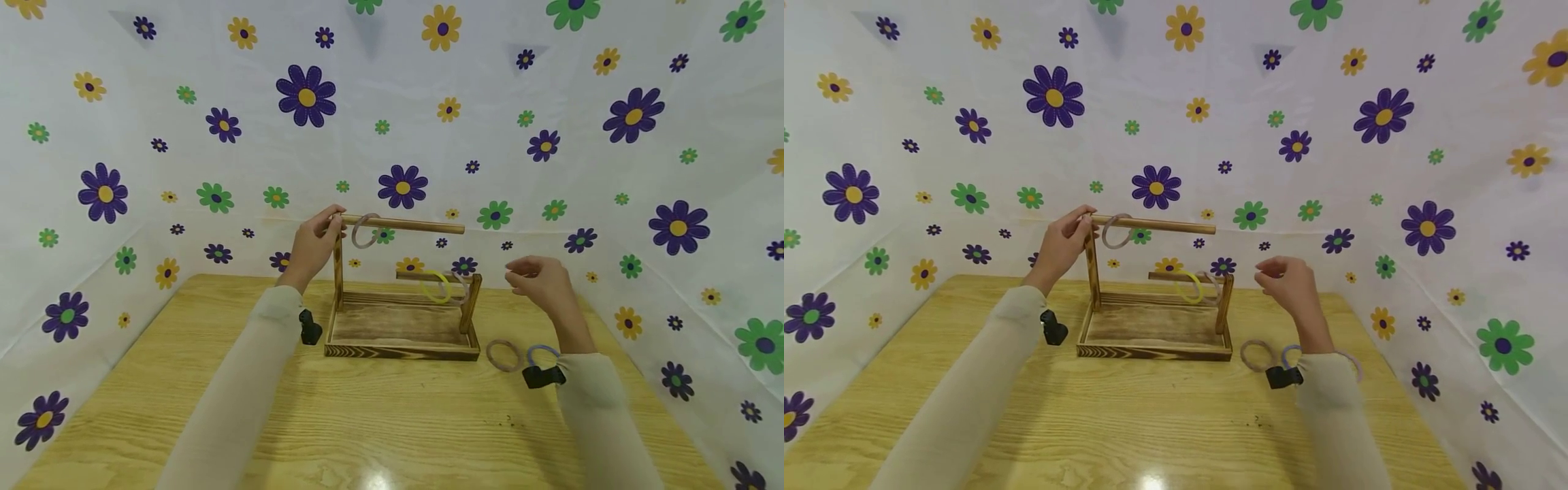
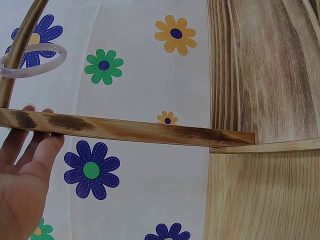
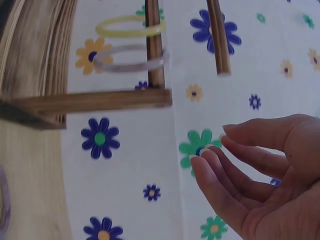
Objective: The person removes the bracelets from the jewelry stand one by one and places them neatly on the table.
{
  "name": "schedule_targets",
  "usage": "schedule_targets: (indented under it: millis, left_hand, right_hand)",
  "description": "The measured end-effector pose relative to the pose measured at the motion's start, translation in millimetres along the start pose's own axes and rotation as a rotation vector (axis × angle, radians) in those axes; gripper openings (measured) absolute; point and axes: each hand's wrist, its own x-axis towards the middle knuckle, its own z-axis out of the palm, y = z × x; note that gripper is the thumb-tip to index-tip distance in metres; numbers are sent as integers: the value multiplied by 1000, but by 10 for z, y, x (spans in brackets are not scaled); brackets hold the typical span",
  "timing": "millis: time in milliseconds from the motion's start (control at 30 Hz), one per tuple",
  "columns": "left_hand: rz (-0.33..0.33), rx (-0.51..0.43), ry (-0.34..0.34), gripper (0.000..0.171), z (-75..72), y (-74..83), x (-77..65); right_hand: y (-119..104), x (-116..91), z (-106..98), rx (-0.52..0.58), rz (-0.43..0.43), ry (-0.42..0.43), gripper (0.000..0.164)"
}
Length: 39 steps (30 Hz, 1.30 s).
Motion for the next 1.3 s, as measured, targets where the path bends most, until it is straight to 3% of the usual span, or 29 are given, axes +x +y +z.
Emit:
schedule_targets:
  millis: [500, 1300]
  left_hand:
    - [-2, 9, 7, 44, -4, 13, 7]
    - [-8, 11, 5, 44, 3, -3, 5]
  right_hand:
    - [-616, 227, 455, -60, -134, -10, 28]
    - [-1085, 477, 1201, 78, -258, 3, 18]
